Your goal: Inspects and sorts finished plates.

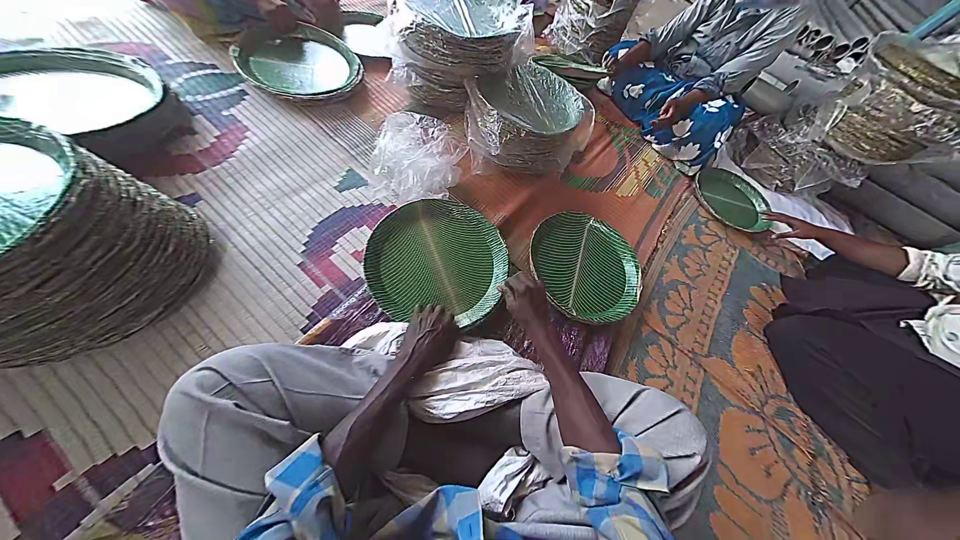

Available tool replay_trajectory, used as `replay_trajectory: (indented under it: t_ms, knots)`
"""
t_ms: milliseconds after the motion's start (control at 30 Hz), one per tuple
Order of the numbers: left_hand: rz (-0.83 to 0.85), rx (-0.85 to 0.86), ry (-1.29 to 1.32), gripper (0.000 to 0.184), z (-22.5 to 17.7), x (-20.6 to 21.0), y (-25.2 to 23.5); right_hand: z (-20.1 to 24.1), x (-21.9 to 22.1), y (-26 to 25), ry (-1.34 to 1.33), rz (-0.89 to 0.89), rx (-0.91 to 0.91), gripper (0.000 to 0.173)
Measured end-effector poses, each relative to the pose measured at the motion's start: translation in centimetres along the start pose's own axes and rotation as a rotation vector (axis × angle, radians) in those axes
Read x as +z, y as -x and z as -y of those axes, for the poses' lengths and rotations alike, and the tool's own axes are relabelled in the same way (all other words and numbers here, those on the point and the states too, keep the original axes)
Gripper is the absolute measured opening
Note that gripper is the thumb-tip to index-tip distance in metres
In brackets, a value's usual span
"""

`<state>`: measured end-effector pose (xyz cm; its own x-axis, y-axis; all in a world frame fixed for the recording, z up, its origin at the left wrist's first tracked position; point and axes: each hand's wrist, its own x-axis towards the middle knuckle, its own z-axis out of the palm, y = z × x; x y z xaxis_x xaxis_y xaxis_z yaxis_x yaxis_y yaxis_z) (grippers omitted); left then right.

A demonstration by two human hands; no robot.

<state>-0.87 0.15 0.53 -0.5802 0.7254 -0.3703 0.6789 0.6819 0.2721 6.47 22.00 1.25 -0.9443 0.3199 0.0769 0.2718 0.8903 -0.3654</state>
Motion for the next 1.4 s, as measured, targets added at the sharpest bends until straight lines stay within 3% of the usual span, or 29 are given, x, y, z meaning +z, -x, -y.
replay_trajectory:
  t_ms: [67,167,400,500,567,633,667,733,800,833,900,967,1033,1133,1200,1300,1400]
  knots:
    - [-0.016,-0.008,0.016,0.046,-0.1,-0.2,0.0,-3.0,-2.3,-0.6,0.076,0.062,0.304,0.045]
    - [-0.014,0.001,0.017,0.045,0.0,-0.2,0.1,-6.0,-2.4,-0.2,0.100,0.189,0.510,0.046]
    - [0.008,0.020,0.003,0.042,0.0,-0.4,0.3,-7.0,-3.2,-0.4,-0.029,0.074,0.634,0.035]
    - [0.013,0.034,0.001,0.042,0.1,-0.3,0.1,-5.7,-4.7,-0.6,0.040,-0.216,0.570,0.031]
    - [-0.219,0.134,0.066,0.038,0.5,0.5,0.6,-3.4,-5.8,-0.7,0.081,-0.490,0.298,0.024]
    - [-0.780,0.327,0.097,0.029,0.6,1.8,0.6,0.4,-5.8,-0.5,0.027,-0.621,-0.053,0.017]
    - [-1.022,0.396,0.083,0.025,0.5,1.8,0.2,2.6,-4.9,-0.3,-0.036,-0.604,-0.196,0.015]
    - [-1.209,0.444,0.068,0.024,0.1,1.2,0.1,6.5,-1.4,0.7,-0.152,-0.413,-0.386,0.014]
    - [-1.093,0.391,0.047,0.034,0.3,1.2,0.5,8.9,1.3,2.1,-0.211,0.043,-0.380,0.019]
    - [-0.922,0.340,0.044,0.039,0.6,1.5,0.9,8.6,2.6,2.2,-0.242,0.224,-0.357,0.021]
    - [-0.379,0.151,0.043,0.044,1.2,1.0,1.1,6.0,4.0,1.4,-0.176,0.264,-0.320,0.026]
    - [-0.042,0.024,0.026,0.043,0.6,0.3,0.5,2.5,2.2,0.3,-0.118,0.041,-0.122,0.031]
    - [0.013,0.000,0.015,0.044,0.1,-0.2,0.2,-0.9,-0.4,-0.7,-0.047,-0.140,0.155,0.034]
    - [-0.014,0.009,0.008,0.044,0.0,-0.3,0.1,-4.7,-1.9,-0.9,0.040,0.085,0.545,0.048]
    - [-0.032,0.013,0.019,0.043,0.2,-0.2,0.2,-5.5,-1.3,-0.8,0.044,0.147,0.619,0.043]
    - [-0.040,0.023,0.027,0.043,0.3,-0.2,0.3,-6.2,-1.3,-1.0,-0.003,0.122,0.636,0.032]
    - [-0.031,0.048,0.013,0.042,0.3,-0.2,0.3,-7.3,-1.5,-0.9,-0.106,0.052,0.678,0.033]
